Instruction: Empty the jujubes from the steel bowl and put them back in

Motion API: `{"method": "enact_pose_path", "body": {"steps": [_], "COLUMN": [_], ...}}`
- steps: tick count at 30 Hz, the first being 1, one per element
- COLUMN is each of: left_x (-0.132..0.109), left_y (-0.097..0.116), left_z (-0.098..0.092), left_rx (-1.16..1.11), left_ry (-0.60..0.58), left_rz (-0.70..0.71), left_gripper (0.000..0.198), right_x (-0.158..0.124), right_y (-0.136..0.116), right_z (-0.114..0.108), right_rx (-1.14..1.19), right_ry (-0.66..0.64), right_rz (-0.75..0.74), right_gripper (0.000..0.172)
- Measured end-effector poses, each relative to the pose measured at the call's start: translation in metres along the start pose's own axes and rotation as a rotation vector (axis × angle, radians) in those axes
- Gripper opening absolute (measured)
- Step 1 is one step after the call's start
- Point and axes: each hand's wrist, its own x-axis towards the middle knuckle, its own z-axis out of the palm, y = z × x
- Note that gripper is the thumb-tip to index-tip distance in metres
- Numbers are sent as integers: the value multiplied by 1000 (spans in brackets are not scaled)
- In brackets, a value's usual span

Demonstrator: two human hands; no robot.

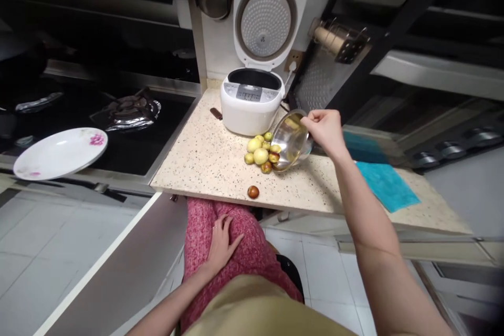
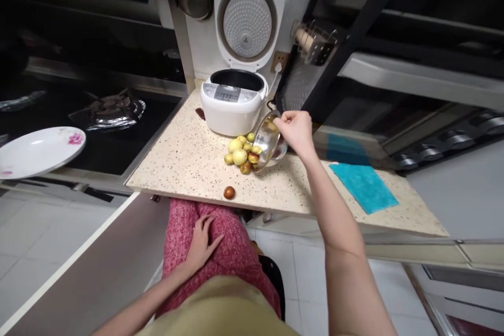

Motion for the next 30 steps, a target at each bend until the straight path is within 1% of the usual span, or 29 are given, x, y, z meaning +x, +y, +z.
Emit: {"method": "enact_pose_path", "body": {"steps": [2, 4, 7, 9, 11, 14, 18, 20, 21, 24, 27, 30], "left_x": [-11, -24, -42, -48, -49, -47, -52, -59, -63, -72, -74, -67], "left_y": [-7, -8, -8, -8, -10, -11, -4, 3, 7, 17, 21, 18], "left_z": [11, 21, 29, 31, 30, 24, 5, -4, -6, -2, 6, 6], "left_rx": [19, 46, 97, 126, 142, 141, 86, 44, 23, -18, 1, 55], "left_ry": [10, 1, -64, -116, -162, -209, -233, -229, -237, -283, -302, -263], "left_rz": [-79, -144, -208, -242, -270, -308, -324, -304, -287, -240, -229, -239], "left_gripper": [55, 51, 43, 38, 36, 37, 35, 40, 39, 29, 20, 26], "right_x": [-1, -3, -9, -14, -19, -24, -30, -32, -34, -38, -40, -40], "right_y": [3, 5, 3, 1, 0, 1, 4, 4, 4, 3, 1, 3], "right_z": [0, -1, -5, -8, -10, -11, -8, -7, -7, -8, -9, -9], "right_rx": [6, 13, 33, 54, 61, 40, 22, 24, 30, 70, 116, 144], "right_ry": [8, 15, 4, -20, -33, -12, -30, -44, -45, -53, -78, -83], "right_rz": [-3, -1, 19, 39, 47, 27, 5, -24, -42, -62, -18, 21], "right_gripper": [31, 32, 33, 33, 33, 34, 37, 37, 37, 37, 36, 35]}}
